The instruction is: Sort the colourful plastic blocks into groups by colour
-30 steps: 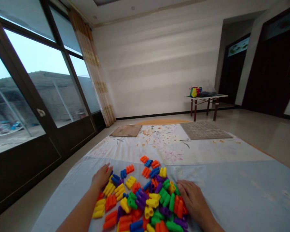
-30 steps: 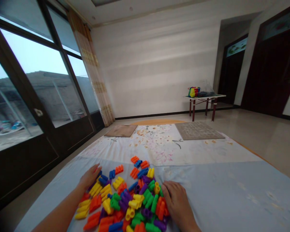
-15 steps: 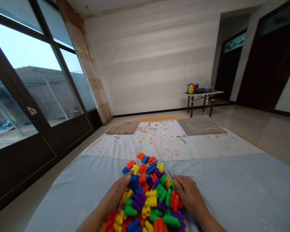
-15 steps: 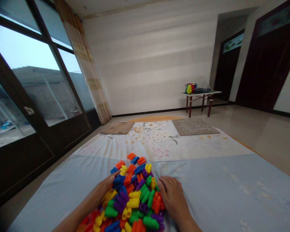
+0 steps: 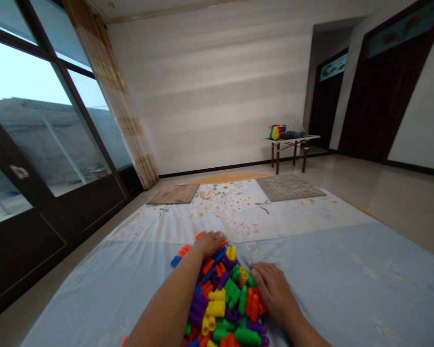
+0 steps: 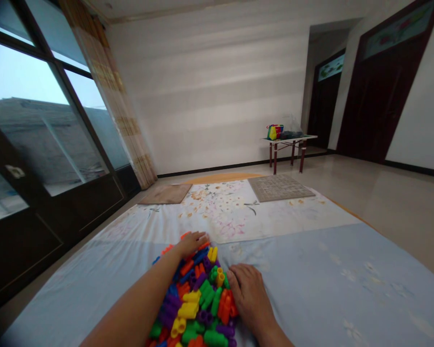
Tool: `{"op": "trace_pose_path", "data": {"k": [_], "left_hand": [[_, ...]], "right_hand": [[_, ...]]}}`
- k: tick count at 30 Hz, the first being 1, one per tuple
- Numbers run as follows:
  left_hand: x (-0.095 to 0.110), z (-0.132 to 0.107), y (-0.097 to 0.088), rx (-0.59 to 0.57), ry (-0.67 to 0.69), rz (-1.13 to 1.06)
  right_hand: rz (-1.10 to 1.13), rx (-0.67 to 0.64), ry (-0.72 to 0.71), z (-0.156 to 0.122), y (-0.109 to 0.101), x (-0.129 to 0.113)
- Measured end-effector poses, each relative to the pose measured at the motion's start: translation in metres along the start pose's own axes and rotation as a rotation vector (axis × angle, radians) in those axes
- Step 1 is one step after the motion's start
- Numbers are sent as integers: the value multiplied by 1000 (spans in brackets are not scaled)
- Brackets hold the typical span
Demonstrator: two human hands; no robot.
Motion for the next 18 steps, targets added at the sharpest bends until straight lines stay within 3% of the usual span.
{"op": "trace_pose_path", "data": {"k": [5, 14, 18], "left_hand": [[9, -40, 7, -75, 37, 76], [34, -146, -32, -161, 110, -51], [34, -188, -43, -86, 41, -147]], "right_hand": [[-1, 7, -4, 1, -1, -2], [-12, -26, -16, 4, -4, -5], [-15, -31, -41, 5, -5, -4]]}}
Point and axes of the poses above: each hand's wrist, its own z-axis towards the middle knuckle, its own y-axis out of the palm, x = y × z, the point moved 2 cm from there along z, towards the middle knuckle, and after that the axes turned 5 degrees about x, right-handed, at the moved point
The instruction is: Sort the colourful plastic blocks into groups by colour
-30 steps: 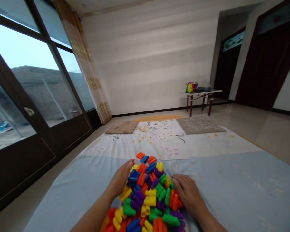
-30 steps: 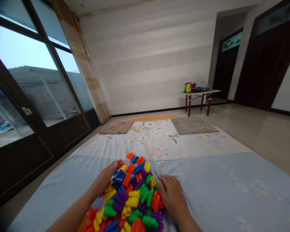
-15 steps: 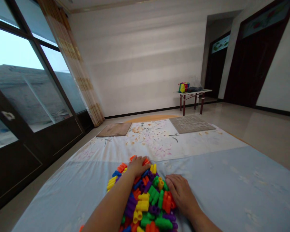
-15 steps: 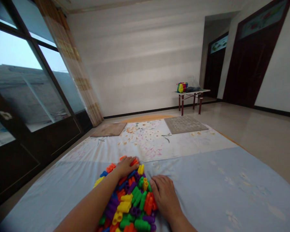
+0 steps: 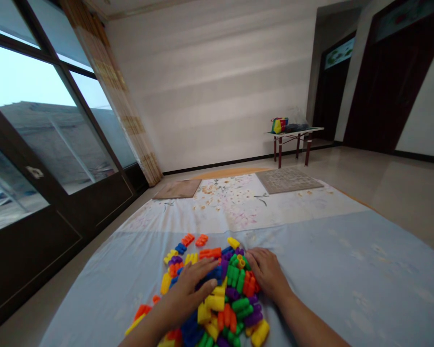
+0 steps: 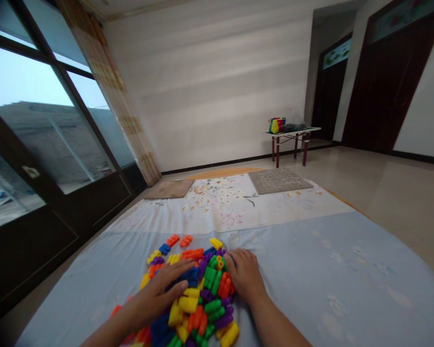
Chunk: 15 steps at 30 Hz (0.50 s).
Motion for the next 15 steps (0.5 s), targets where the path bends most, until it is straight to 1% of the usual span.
{"op": "trace_pose_path", "data": {"k": [2, 3, 5, 7, 9, 11, 13, 15], "left_hand": [[-15, -17, -1, 142, -63, -30], [-27, -25, -1, 244, -95, -38], [-55, -42, 3, 443, -168, -78], [-84, -59, 13, 569, -277, -61], [-105, -75, 26, 648, -358, 20], [-116, -87, 40, 707, -417, 96], [-118, -94, 51, 746, -443, 141], [-117, -96, 59, 761, -428, 169]], "right_hand": [[3, 1, -7, 0, 0, 0], [6, 2, -8, 0, 1, 0], [10, 7, -7, -1, 1, 0], [23, 16, -10, -3, 2, -1], [62, 14, -27, -4, 3, -3], [132, -38, -49, -4, 4, -5], [202, -130, -51, -5, 5, -9], [249, -207, -31, -6, 5, -15]]}}
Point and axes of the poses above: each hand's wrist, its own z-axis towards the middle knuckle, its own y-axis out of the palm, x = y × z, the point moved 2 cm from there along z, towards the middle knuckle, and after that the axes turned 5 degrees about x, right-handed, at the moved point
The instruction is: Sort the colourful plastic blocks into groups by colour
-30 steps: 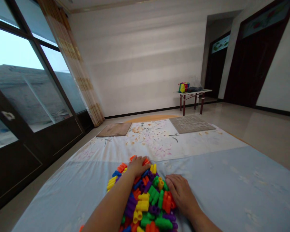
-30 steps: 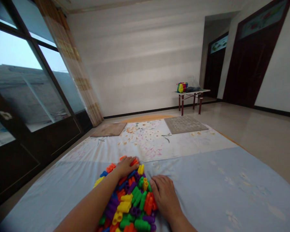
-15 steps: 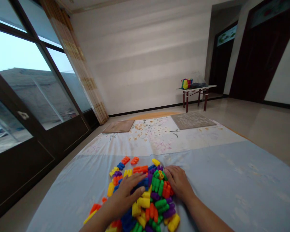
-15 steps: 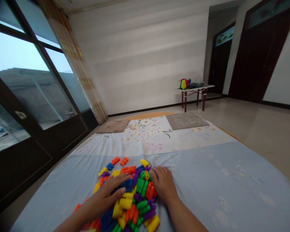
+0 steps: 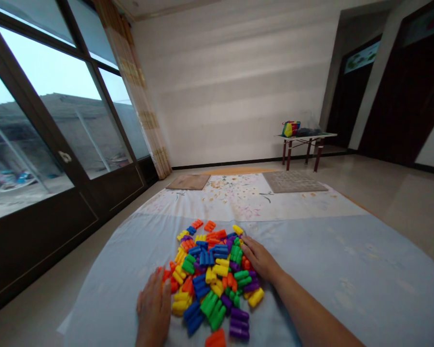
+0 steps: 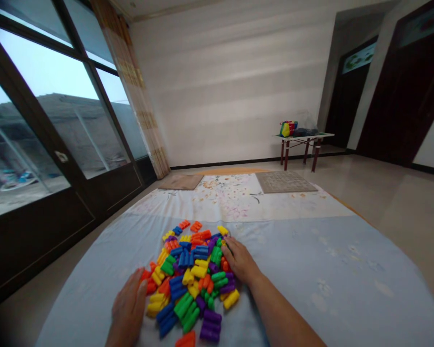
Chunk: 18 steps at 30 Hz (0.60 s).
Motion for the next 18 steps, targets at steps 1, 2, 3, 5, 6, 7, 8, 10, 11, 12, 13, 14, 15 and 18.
{"op": "trace_pose_path", "data": {"k": [1, 2, 3, 5, 6, 7, 8, 10, 11, 12, 13, 14, 15, 18], "left_hand": [[1, -2, 2, 4, 24, 6], [2, -3, 4, 7, 54, 14], [2, -4, 6, 10, 84, 25], [0, -5, 11, 26, 140, 62], [-2, -5, 13, 41, 174, 83], [-4, -6, 16, 59, 214, 102], [-6, -7, 20, 85, 259, 116], [-10, -8, 25, 164, 342, 135], [-12, -9, 28, 215, 370, 144], [-13, -9, 29, 271, 385, 157], [-14, -10, 31, 318, 399, 172], [-15, -10, 31, 353, 419, 189], [-15, -11, 32, 374, 448, 207], [-14, -13, 32, 394, 548, 260]], "right_hand": [[16, -20, 17, -1, 1, -4], [29, -34, 37, -2, 1, -9], [45, -48, 58, -4, 2, -16], [87, -97, 86, -8, 5, -31], [109, -128, 88, -9, 6, -40], [128, -162, 78, -10, 8, -49], [141, -201, 56, -9, 10, -58], [152, -269, -7, -2, 12, -74], [142, -286, -39, 4, 12, -80], [111, -280, -62, 13, 12, -84], [40, -255, -65, 23, 11, -86], [-63, -212, -42, 35, 11, -85], [-182, -163, 3, 47, 12, -83], [-447, -108, 172, 79, 19, -68]]}}
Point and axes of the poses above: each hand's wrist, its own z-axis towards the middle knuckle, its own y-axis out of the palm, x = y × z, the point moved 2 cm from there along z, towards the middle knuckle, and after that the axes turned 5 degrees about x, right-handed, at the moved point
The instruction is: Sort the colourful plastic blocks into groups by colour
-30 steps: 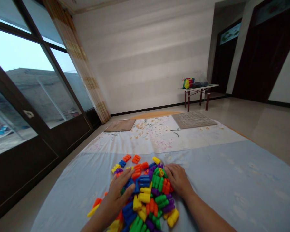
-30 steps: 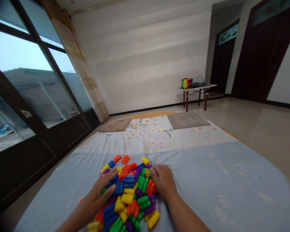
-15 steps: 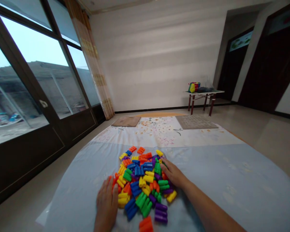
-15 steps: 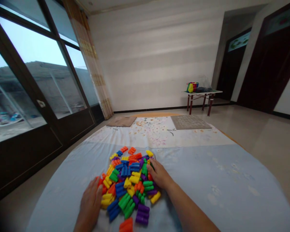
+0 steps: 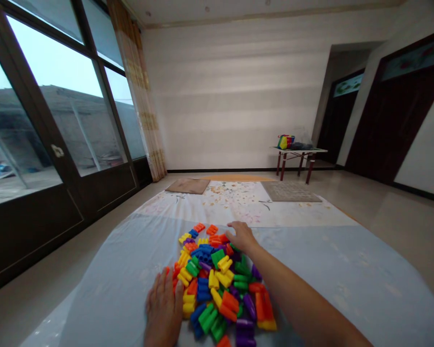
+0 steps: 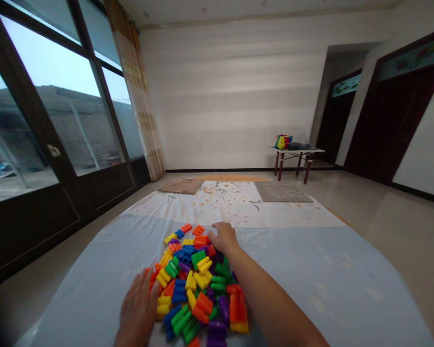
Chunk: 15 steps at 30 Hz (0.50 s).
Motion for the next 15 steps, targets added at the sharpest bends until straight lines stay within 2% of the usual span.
{"op": "trace_pose_path", "data": {"k": [3, 6, 11, 15], "left_hand": [[2, 0, -2, -5, 11, 45], [3, 0, -2, -27, -16, 90], [5, 0, -4, 3, 24, 86], [5, -1, -4, -11, -29, 57]], "right_hand": [[-64, -102, 87, 23, 19, 0], [-102, -203, 100, 35, 37, -9], [-86, -339, 5, 47, 52, -28], [22, -460, -86, 49, 50, -39]]}}
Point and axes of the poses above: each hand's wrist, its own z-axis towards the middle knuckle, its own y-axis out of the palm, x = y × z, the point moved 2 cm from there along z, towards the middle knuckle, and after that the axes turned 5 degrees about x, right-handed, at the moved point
